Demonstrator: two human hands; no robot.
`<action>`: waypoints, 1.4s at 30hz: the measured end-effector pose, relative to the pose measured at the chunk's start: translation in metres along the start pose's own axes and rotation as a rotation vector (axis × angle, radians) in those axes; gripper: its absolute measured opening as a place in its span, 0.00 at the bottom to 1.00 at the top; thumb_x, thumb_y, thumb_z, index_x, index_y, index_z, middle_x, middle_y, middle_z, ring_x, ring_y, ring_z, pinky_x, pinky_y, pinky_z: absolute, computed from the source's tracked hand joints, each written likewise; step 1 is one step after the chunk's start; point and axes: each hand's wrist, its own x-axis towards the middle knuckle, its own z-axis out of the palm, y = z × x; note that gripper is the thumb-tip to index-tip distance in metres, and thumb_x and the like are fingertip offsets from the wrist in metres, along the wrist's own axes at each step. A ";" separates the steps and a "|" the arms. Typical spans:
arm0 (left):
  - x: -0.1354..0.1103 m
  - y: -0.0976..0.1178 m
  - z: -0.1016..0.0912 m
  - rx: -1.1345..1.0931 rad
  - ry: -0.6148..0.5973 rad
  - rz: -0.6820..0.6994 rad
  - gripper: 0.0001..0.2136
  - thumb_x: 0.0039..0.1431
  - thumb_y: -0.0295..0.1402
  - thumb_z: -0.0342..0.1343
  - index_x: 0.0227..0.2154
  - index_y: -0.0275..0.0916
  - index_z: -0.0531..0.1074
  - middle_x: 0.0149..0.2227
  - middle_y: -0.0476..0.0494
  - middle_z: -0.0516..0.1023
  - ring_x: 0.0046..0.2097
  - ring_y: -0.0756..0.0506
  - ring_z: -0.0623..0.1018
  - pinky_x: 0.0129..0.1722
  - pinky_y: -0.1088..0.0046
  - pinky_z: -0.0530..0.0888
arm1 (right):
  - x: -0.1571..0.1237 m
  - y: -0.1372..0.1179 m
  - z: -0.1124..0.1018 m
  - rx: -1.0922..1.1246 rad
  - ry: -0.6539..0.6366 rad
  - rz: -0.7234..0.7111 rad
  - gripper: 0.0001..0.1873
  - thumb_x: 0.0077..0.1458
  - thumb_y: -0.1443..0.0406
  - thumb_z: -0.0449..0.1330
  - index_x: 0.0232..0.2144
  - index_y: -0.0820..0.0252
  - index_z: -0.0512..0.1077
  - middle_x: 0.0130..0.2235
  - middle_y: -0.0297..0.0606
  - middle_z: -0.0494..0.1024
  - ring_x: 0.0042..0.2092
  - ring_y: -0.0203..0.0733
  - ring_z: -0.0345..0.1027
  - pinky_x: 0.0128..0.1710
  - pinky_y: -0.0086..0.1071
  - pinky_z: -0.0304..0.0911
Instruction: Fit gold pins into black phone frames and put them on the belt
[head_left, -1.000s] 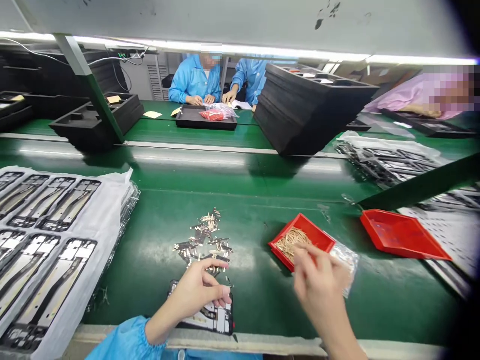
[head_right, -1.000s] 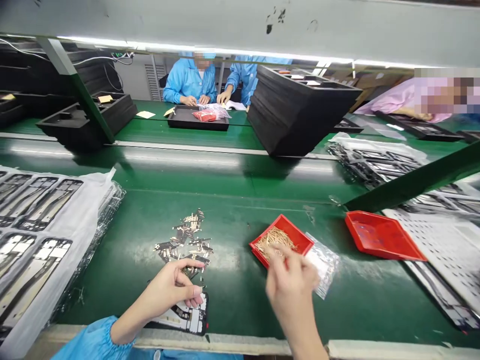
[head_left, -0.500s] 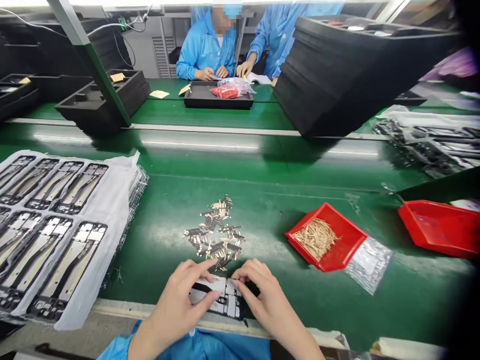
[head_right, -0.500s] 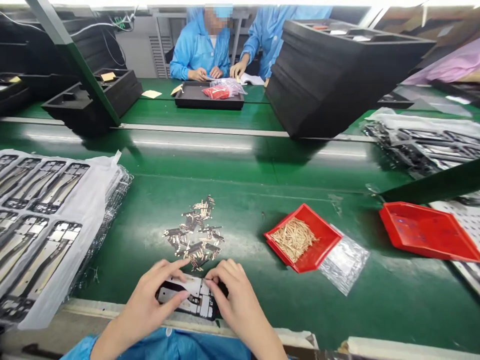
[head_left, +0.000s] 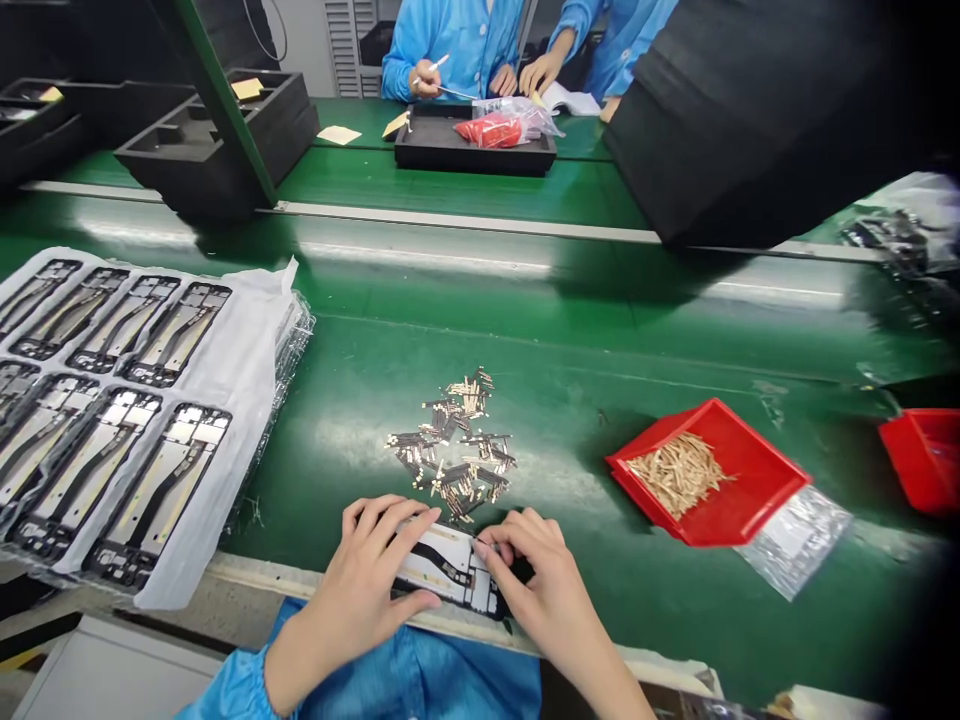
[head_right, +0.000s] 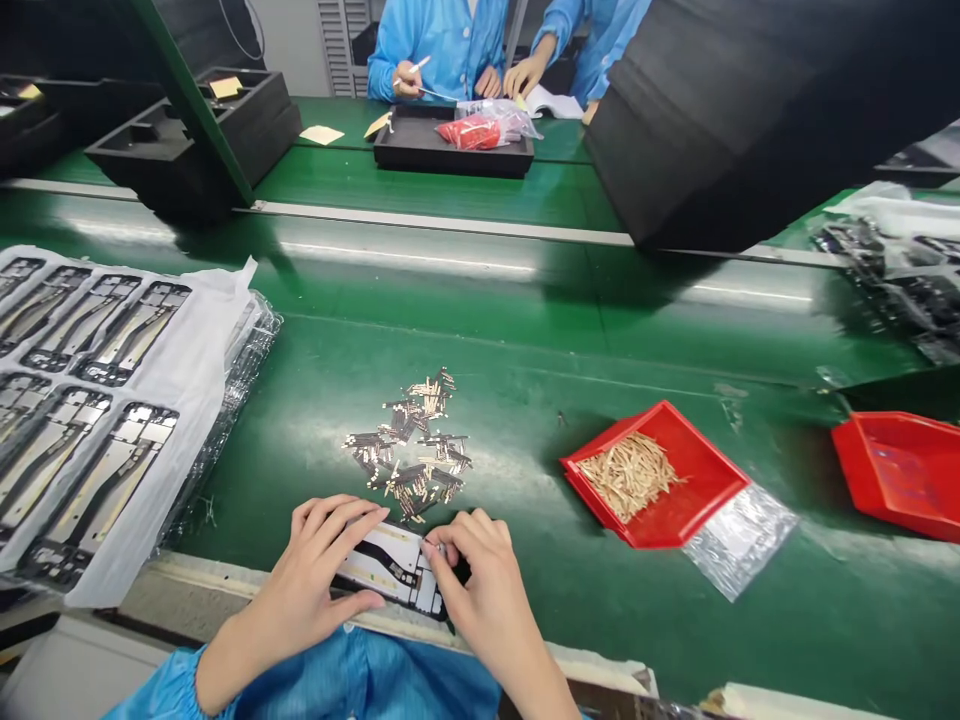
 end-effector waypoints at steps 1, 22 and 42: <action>0.000 0.000 0.000 0.001 -0.001 0.003 0.42 0.63 0.47 0.72 0.74 0.47 0.59 0.64 0.36 0.76 0.63 0.31 0.71 0.61 0.50 0.62 | -0.001 0.001 0.000 -0.003 0.008 -0.011 0.12 0.74 0.60 0.60 0.35 0.54 0.78 0.28 0.32 0.72 0.34 0.43 0.67 0.38 0.39 0.59; 0.015 0.000 -0.023 -0.135 0.003 0.171 0.18 0.64 0.35 0.70 0.50 0.41 0.68 0.57 0.33 0.75 0.54 0.35 0.75 0.56 0.52 0.70 | -0.018 -0.008 0.003 0.017 0.114 0.032 0.12 0.71 0.60 0.62 0.55 0.52 0.74 0.48 0.42 0.80 0.49 0.50 0.73 0.46 0.41 0.68; 0.015 0.035 -0.034 -0.190 0.072 0.077 0.30 0.58 0.33 0.73 0.59 0.42 0.64 0.56 0.34 0.76 0.52 0.36 0.79 0.50 0.58 0.80 | -0.018 -0.033 -0.008 0.818 -0.103 0.519 0.25 0.68 0.40 0.61 0.43 0.55 0.68 0.36 0.33 0.70 0.37 0.40 0.63 0.37 0.30 0.65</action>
